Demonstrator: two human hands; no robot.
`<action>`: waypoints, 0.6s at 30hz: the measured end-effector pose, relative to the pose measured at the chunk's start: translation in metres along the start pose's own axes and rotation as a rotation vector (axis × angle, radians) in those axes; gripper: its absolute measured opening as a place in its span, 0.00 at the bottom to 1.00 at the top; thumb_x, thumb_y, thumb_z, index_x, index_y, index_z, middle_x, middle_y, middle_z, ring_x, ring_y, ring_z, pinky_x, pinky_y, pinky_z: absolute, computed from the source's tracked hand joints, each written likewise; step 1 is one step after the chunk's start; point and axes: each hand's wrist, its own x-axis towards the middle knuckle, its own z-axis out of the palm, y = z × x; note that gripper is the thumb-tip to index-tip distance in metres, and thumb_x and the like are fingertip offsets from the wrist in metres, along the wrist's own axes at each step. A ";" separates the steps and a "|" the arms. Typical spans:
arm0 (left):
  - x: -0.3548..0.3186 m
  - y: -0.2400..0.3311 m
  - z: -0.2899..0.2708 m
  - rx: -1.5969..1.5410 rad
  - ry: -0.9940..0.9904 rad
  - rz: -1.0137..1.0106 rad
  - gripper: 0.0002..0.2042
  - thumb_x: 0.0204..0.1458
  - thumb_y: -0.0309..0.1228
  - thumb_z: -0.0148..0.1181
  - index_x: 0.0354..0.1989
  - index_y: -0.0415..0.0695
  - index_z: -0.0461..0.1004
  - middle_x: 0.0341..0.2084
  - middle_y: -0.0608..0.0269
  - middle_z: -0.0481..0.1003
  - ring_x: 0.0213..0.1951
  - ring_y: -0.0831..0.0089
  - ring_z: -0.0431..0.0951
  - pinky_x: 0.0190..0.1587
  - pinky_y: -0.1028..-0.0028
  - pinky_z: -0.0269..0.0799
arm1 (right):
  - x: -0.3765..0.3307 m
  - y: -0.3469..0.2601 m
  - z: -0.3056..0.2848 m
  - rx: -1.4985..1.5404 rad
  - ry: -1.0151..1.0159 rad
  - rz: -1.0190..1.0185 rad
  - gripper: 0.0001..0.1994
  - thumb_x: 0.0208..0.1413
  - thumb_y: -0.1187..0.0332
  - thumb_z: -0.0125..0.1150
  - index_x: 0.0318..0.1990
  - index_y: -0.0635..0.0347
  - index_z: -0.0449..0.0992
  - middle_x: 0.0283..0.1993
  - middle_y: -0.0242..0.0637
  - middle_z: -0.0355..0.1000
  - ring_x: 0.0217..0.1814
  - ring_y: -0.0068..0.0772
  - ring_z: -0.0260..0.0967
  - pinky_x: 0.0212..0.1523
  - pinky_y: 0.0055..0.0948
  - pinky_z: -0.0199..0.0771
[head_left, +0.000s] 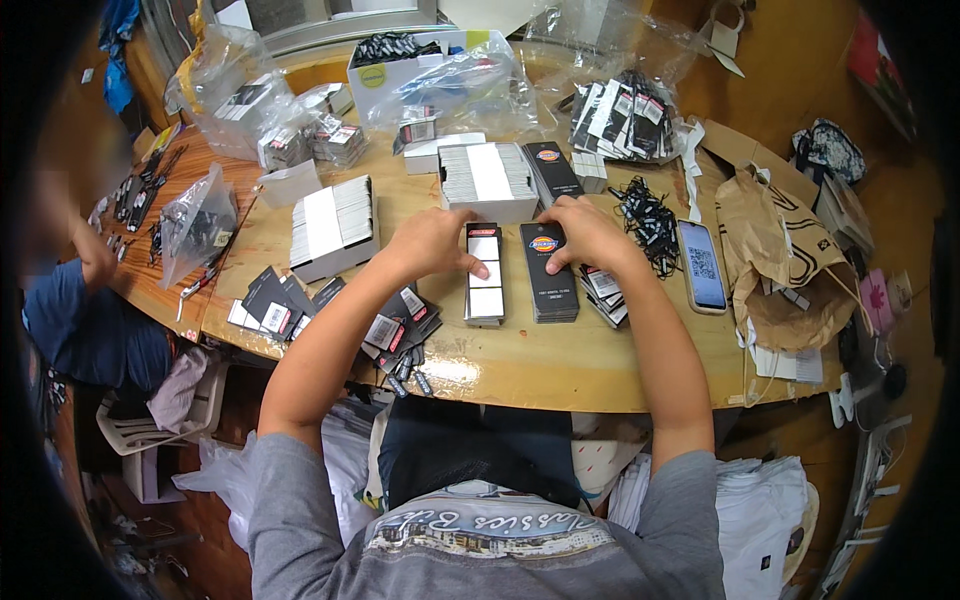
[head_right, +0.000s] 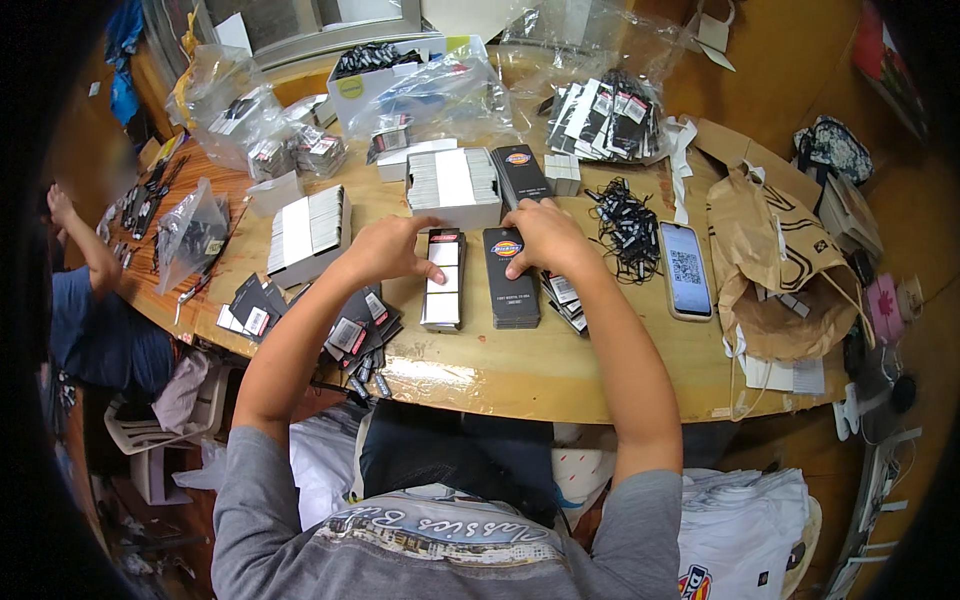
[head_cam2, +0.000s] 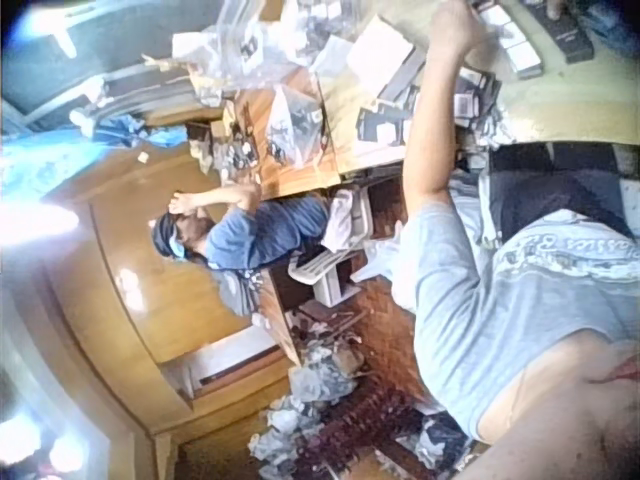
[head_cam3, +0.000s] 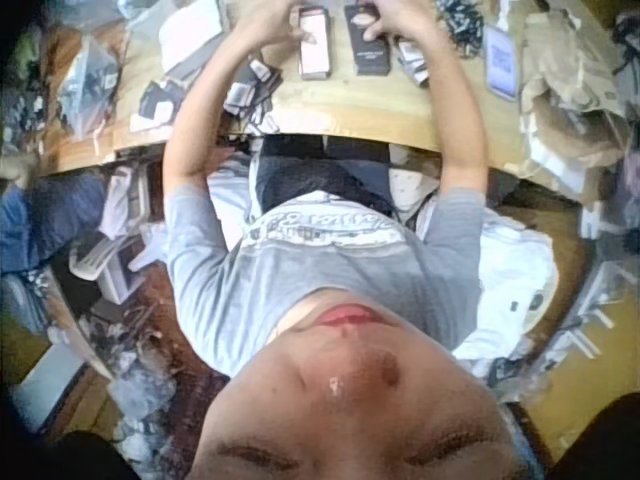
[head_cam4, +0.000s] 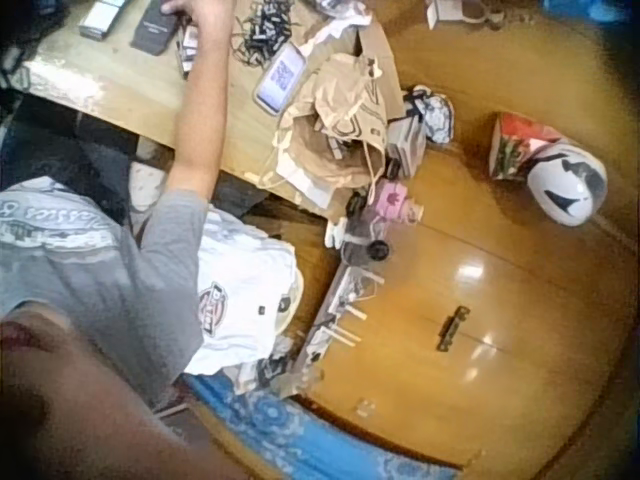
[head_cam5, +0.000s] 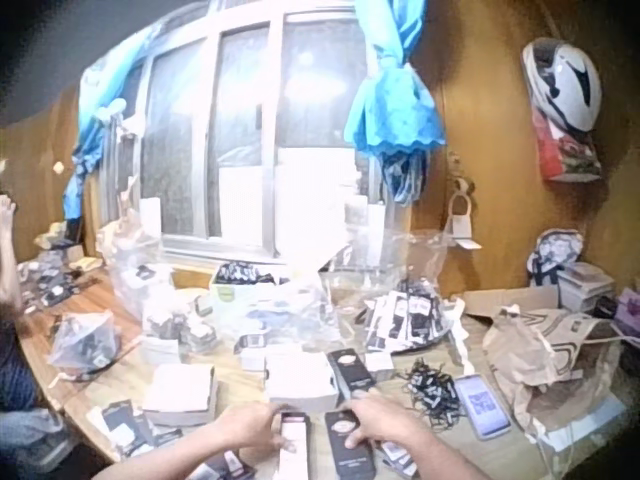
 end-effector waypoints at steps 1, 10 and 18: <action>0.001 0.004 -0.003 0.033 0.002 0.027 0.37 0.20 0.52 0.64 0.44 0.47 0.65 0.19 0.55 0.70 0.29 0.56 0.72 0.30 0.65 0.66 | 0.000 -0.001 0.001 -0.013 0.019 0.011 0.32 0.18 0.65 0.70 0.41 0.57 0.68 0.43 0.35 0.63 0.48 0.37 0.57 0.48 0.30 0.57; -0.011 0.023 0.001 0.071 0.403 0.163 0.26 0.25 0.35 0.67 0.35 0.40 0.64 0.25 0.56 0.67 0.29 0.58 0.70 0.31 0.67 0.67 | -0.004 -0.004 0.000 0.386 0.269 -0.011 0.18 0.26 0.76 0.65 0.30 0.63 0.68 0.29 0.37 0.67 0.30 0.32 0.65 0.29 0.26 0.66; 0.001 0.050 -0.027 -1.167 0.220 -0.190 0.17 0.37 0.21 0.60 0.39 0.37 0.65 0.21 0.64 0.73 0.22 0.84 0.68 0.25 0.85 0.62 | -0.023 -0.013 -0.036 1.100 0.340 -0.132 0.06 0.41 0.79 0.55 0.30 0.68 0.69 0.22 0.35 0.68 0.16 0.16 0.61 0.15 0.13 0.61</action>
